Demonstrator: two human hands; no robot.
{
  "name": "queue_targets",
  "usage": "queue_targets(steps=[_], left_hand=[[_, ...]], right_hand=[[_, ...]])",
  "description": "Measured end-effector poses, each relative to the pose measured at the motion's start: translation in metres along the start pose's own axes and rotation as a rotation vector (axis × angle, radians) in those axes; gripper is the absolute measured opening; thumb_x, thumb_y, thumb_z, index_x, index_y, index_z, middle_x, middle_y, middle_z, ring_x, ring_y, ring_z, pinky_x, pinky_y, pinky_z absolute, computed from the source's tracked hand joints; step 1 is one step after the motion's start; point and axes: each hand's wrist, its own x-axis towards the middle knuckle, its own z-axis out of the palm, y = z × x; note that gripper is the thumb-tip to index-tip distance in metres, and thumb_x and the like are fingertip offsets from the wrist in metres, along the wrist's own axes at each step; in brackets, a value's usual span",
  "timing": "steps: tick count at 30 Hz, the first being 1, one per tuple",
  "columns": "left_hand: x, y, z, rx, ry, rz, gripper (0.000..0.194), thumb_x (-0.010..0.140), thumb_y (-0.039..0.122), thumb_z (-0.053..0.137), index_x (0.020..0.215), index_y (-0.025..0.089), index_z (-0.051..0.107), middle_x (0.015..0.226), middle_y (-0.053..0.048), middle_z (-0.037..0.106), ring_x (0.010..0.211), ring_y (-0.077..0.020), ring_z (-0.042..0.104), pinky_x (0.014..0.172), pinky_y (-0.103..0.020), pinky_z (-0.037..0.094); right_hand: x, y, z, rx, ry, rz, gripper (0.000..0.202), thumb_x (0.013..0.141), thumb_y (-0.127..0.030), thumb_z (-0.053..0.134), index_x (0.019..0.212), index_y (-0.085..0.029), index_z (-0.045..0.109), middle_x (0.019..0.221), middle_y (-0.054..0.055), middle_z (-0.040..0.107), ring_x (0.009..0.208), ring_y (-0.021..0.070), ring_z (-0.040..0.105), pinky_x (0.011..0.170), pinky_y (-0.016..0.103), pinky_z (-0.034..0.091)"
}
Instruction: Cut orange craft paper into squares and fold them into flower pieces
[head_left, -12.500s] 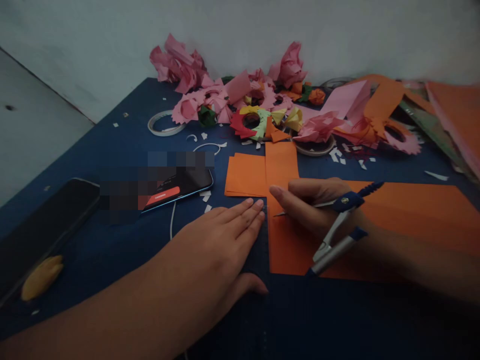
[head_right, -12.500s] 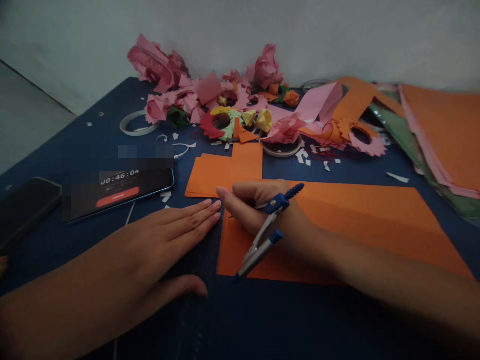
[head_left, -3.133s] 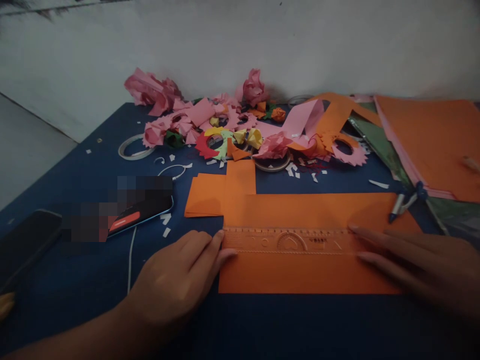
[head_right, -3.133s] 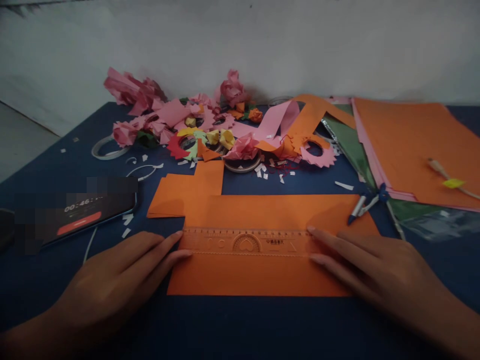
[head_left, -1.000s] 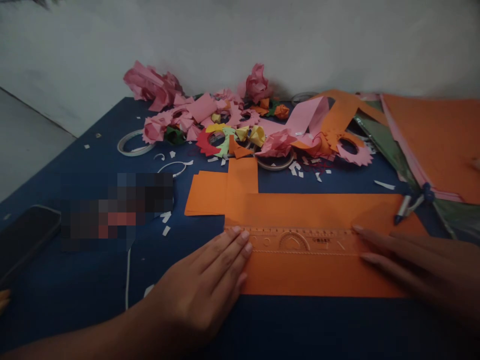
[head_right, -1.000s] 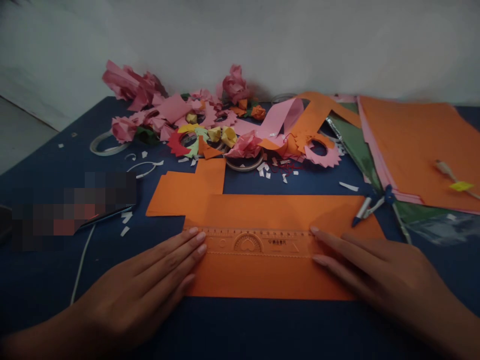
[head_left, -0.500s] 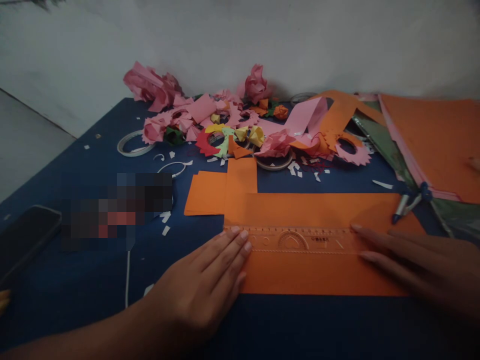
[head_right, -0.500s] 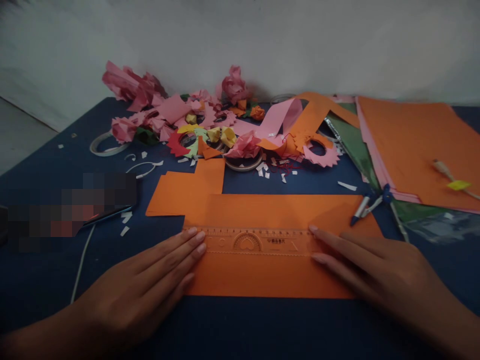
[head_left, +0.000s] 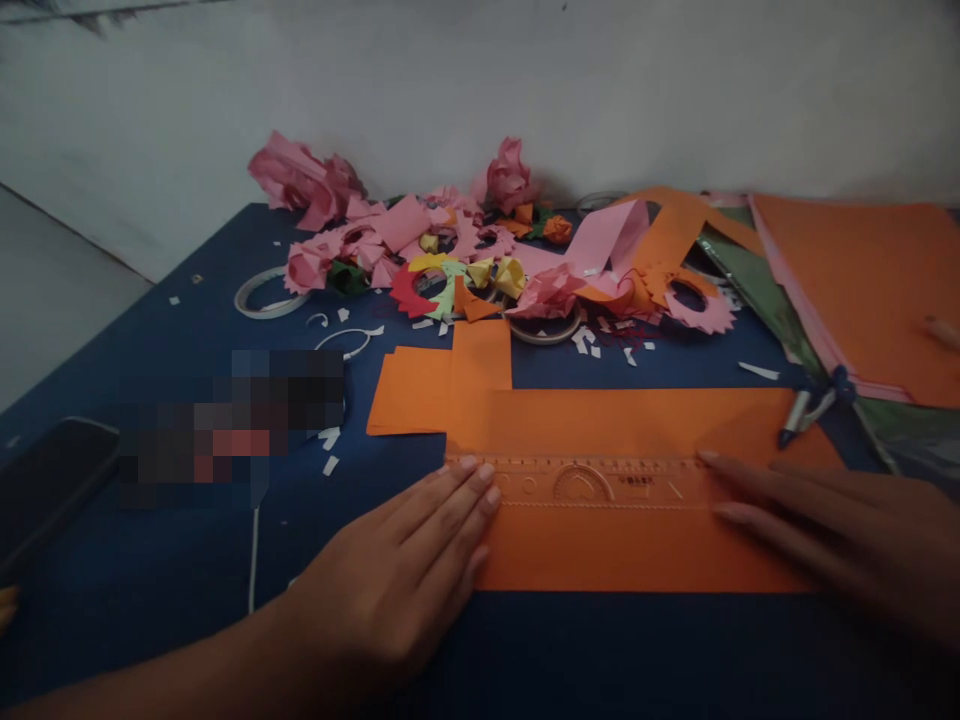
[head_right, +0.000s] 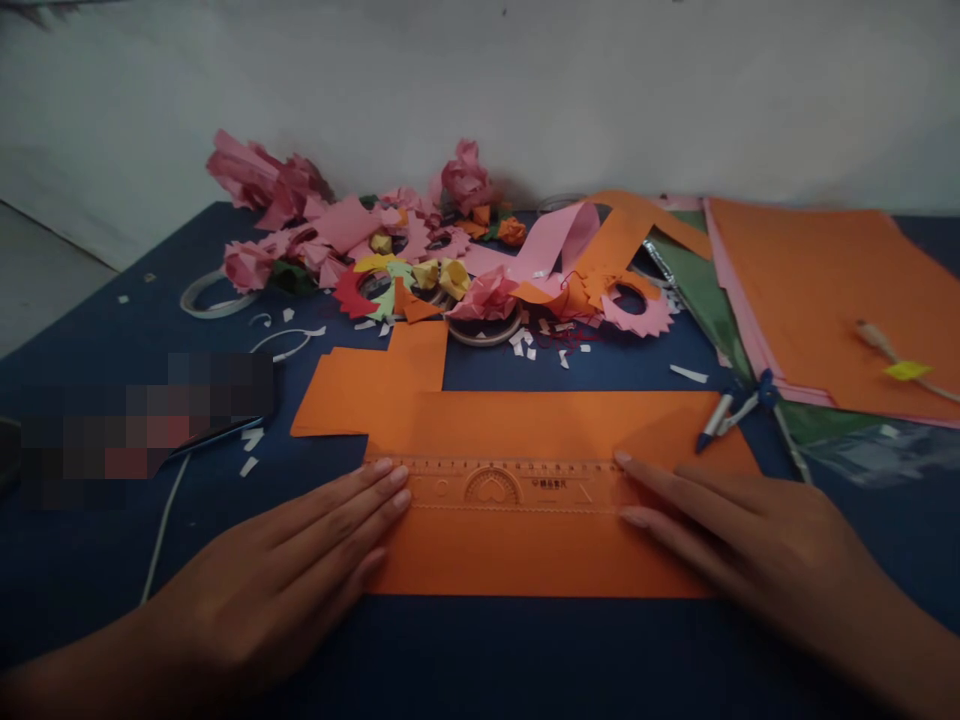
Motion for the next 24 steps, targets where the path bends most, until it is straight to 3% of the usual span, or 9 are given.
queue_targets(steps=[24], left_hand=[[0.000,-0.001,-0.002,0.002,0.002,0.012,0.023,0.086,0.004,0.047,0.104,-0.001,0.062,0.110,-0.018,0.066,0.111,-0.0276,0.058,0.092,-0.039,0.054]], right_hand=[[0.012,-0.005,-0.005,-0.082,0.040,-0.012,0.034,0.095,-0.040,0.039,0.109,-0.023,0.064,0.091,-0.003,0.070,0.067,0.0129,0.067,0.053,0.024,0.051]])
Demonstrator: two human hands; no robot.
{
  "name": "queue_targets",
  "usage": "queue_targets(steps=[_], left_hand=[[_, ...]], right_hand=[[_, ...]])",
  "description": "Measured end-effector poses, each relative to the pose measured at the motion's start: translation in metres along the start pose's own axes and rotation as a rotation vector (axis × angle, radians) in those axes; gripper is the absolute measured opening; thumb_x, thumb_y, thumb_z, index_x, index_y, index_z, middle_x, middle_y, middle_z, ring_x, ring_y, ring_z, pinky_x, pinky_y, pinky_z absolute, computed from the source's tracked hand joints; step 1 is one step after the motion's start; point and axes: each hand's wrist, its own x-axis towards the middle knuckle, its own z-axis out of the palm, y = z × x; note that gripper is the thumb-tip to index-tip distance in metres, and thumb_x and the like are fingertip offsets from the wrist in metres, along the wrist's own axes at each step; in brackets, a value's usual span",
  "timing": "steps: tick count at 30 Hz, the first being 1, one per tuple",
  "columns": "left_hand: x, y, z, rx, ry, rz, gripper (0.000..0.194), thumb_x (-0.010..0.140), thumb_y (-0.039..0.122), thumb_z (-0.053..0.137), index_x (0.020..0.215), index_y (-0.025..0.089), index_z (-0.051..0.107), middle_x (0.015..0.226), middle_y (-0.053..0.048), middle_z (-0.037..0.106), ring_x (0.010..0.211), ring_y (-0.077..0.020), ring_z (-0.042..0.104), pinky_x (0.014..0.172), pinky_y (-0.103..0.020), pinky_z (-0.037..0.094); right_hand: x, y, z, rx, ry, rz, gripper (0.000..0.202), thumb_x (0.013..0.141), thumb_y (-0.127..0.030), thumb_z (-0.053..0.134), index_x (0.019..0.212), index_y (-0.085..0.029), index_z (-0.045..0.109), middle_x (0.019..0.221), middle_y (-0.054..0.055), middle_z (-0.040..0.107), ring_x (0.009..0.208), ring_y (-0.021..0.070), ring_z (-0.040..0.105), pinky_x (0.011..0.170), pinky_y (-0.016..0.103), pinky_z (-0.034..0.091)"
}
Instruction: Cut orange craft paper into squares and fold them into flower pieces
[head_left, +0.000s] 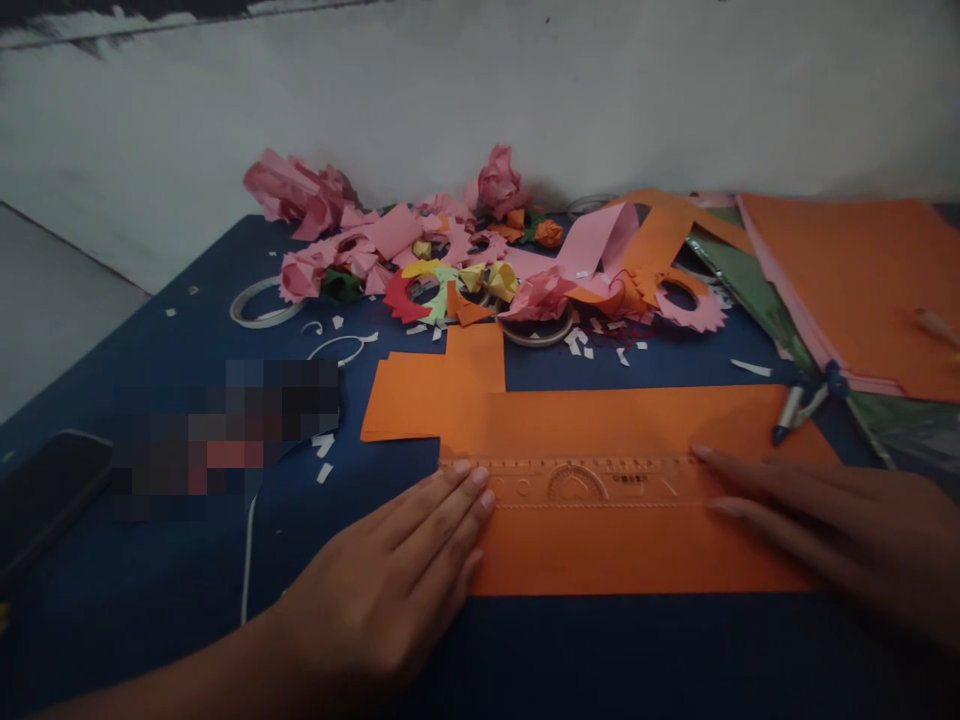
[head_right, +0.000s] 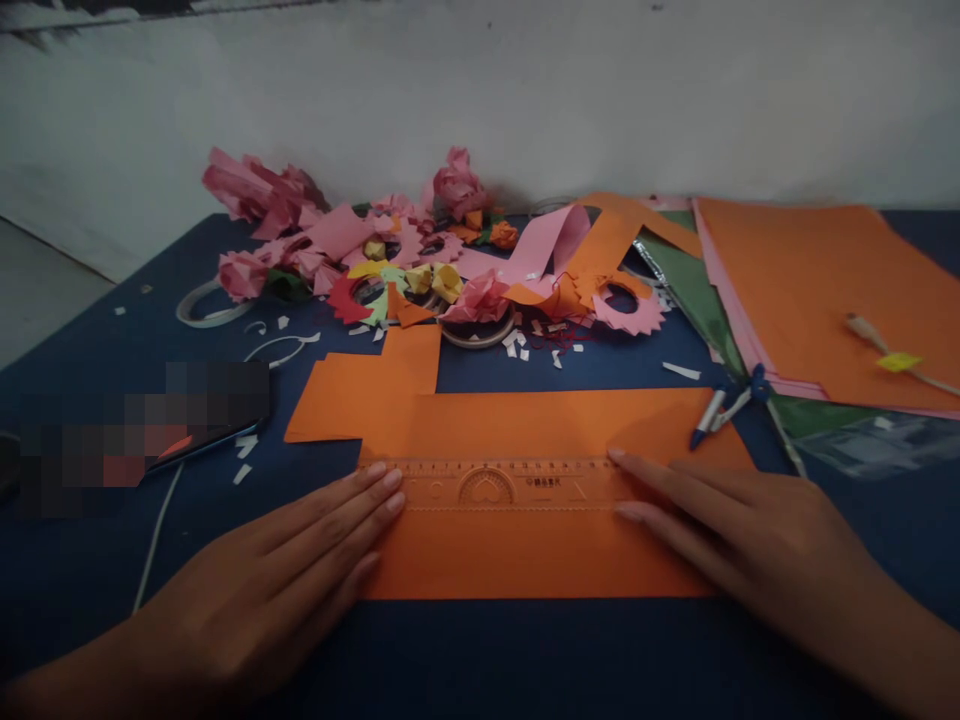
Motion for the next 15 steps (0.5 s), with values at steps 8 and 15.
queue_targets(steps=[8,15], left_hand=[[0.0018,-0.0001,-0.0002,0.000,0.009,0.009,0.024,0.086,0.003,0.047,0.104,-0.001,0.061,0.110,-0.018,0.065,0.112,-0.0273,0.058,0.092,-0.039,0.054],[0.0002,0.0000,-0.0002,0.005,0.009,0.004,0.024,0.086,0.004,0.047,0.105,-0.001,0.061,0.110,-0.018,0.065,0.112,-0.0276,0.057,0.091,-0.039,0.055]], right_hand=[[-0.0008,-0.0014,-0.0015,0.001,0.006,0.022,0.034,0.094,-0.040,0.039,0.110,-0.024,0.064,0.090,-0.003,0.071,0.066,0.0138,0.067,0.052,0.025,0.052],[-0.0001,-0.0010,-0.0025,0.036,0.004,0.037,0.033,0.093,-0.040,0.040,0.109,-0.025,0.065,0.090,-0.003,0.071,0.064,0.0139,0.067,0.051,0.024,0.051]])
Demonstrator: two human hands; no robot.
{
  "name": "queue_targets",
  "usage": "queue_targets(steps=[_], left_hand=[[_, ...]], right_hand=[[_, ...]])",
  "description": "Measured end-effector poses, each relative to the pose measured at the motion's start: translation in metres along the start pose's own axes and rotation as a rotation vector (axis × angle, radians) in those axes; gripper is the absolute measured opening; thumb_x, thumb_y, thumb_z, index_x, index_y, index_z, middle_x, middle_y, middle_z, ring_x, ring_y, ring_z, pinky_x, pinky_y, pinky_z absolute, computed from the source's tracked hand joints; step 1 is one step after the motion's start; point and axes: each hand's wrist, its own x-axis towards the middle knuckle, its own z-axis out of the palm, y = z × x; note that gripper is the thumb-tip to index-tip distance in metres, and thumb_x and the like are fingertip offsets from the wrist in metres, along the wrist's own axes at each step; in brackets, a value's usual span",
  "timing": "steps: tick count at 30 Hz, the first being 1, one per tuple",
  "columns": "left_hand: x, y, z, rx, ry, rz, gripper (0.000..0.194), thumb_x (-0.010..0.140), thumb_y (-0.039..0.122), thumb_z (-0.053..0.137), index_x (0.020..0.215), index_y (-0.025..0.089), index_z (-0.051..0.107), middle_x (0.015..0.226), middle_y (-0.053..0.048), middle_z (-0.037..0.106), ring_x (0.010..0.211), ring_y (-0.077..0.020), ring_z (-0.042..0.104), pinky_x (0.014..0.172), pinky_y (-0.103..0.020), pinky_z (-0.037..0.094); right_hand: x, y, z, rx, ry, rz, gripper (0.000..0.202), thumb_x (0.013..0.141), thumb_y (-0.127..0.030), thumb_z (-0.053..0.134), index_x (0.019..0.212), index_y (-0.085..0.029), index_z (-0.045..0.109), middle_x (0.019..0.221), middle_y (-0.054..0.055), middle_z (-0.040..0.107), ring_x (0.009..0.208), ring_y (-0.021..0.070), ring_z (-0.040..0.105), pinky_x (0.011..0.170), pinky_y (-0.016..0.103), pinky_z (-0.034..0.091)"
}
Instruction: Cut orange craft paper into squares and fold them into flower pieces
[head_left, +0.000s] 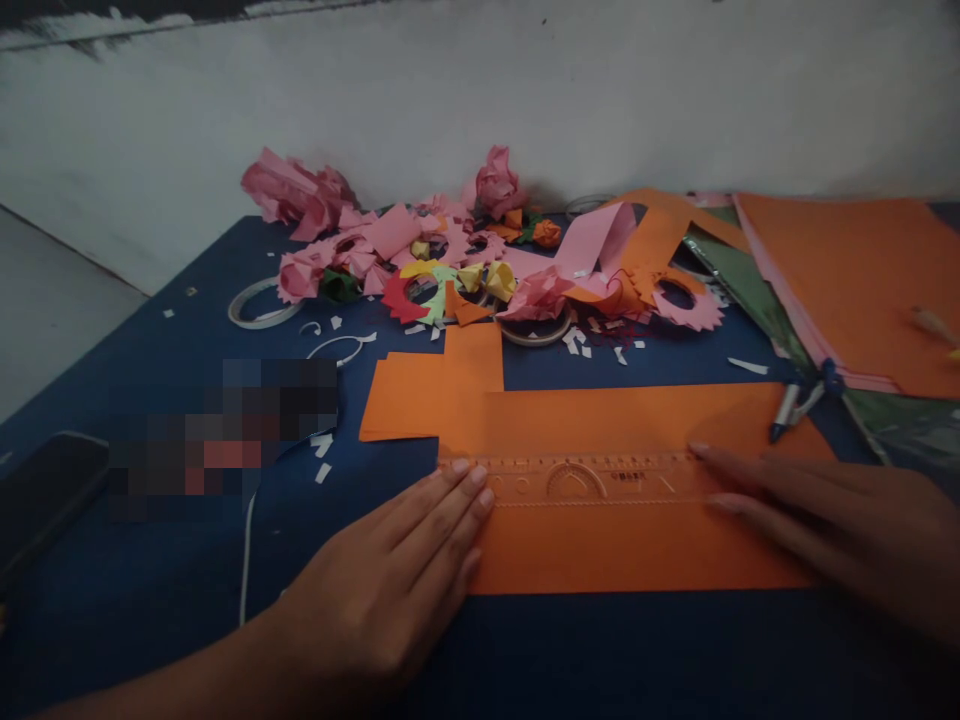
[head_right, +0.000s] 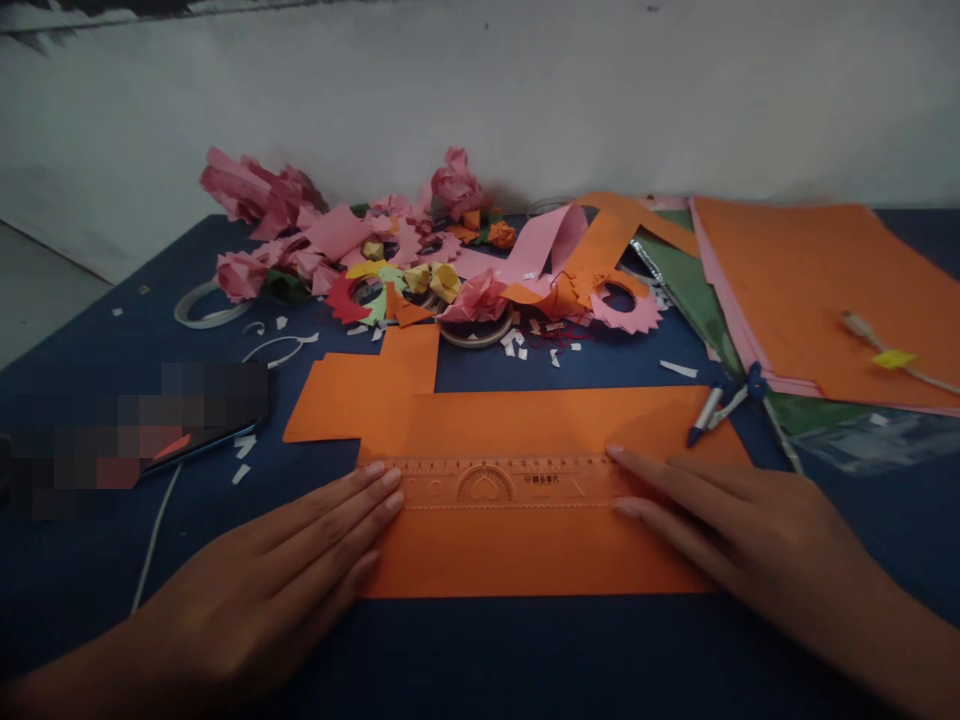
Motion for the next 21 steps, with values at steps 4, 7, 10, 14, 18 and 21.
queue_targets(steps=[4,7,10,14,18,21], left_hand=[[0.0015,-0.0007,-0.0001,-0.008,0.000,0.010,0.023,0.086,0.003,0.047,0.104,-0.002,0.062,0.109,-0.019,0.066,0.111,-0.0281,0.058,0.091,-0.039,0.055],[0.0008,0.0003,0.0005,-0.011,0.004,0.010,0.023,0.086,0.003,0.047,0.103,-0.002,0.062,0.108,-0.019,0.066,0.110,-0.0278,0.059,0.092,-0.039,0.055],[-0.0005,0.0009,0.0007,-0.005,-0.002,0.005,0.024,0.085,0.003,0.048,0.104,-0.002,0.062,0.109,-0.018,0.066,0.111,-0.0276,0.058,0.092,-0.038,0.054],[0.0004,-0.0002,-0.0003,-0.008,-0.012,-0.003,0.024,0.084,0.003,0.050,0.104,-0.002,0.062,0.111,-0.018,0.065,0.113,-0.0267,0.057,0.095,-0.037,0.052],[0.0006,-0.0010,-0.0013,-0.012,-0.004,0.003,0.025,0.083,0.002,0.051,0.105,-0.003,0.062,0.109,-0.019,0.066,0.112,-0.0273,0.057,0.096,-0.037,0.052],[-0.0015,-0.0013,-0.0024,-0.020,-0.010,0.021,0.028,0.082,0.001,0.048,0.106,-0.005,0.061,0.111,-0.021,0.064,0.114,-0.0292,0.056,0.095,-0.039,0.052]], right_hand=[[0.0006,0.0004,0.0018,-0.040,-0.004,-0.020,0.034,0.094,-0.040,0.038,0.109,-0.024,0.064,0.090,-0.003,0.071,0.065,0.0144,0.067,0.050,0.025,0.052],[0.0018,0.0003,0.0019,-0.047,-0.007,-0.036,0.035,0.095,-0.040,0.037,0.110,-0.023,0.063,0.090,-0.004,0.071,0.066,0.0134,0.067,0.051,0.024,0.052],[0.0025,-0.0001,0.0012,-0.039,-0.005,-0.052,0.033,0.095,-0.038,0.038,0.108,-0.022,0.064,0.090,-0.004,0.071,0.066,0.0125,0.067,0.051,0.023,0.052],[0.0011,0.0002,0.0025,-0.043,0.004,-0.039,0.034,0.094,-0.040,0.039,0.108,-0.022,0.065,0.089,-0.003,0.071,0.064,0.0139,0.067,0.050,0.024,0.051],[-0.0003,0.0007,0.0036,-0.017,-0.012,0.001,0.033,0.092,-0.040,0.041,0.109,-0.025,0.066,0.090,-0.003,0.071,0.064,0.0145,0.067,0.050,0.025,0.051],[0.0023,-0.0012,0.0010,0.027,0.010,0.016,0.031,0.092,-0.036,0.041,0.109,-0.027,0.066,0.092,-0.003,0.071,0.065,0.0127,0.067,0.051,0.023,0.051]])
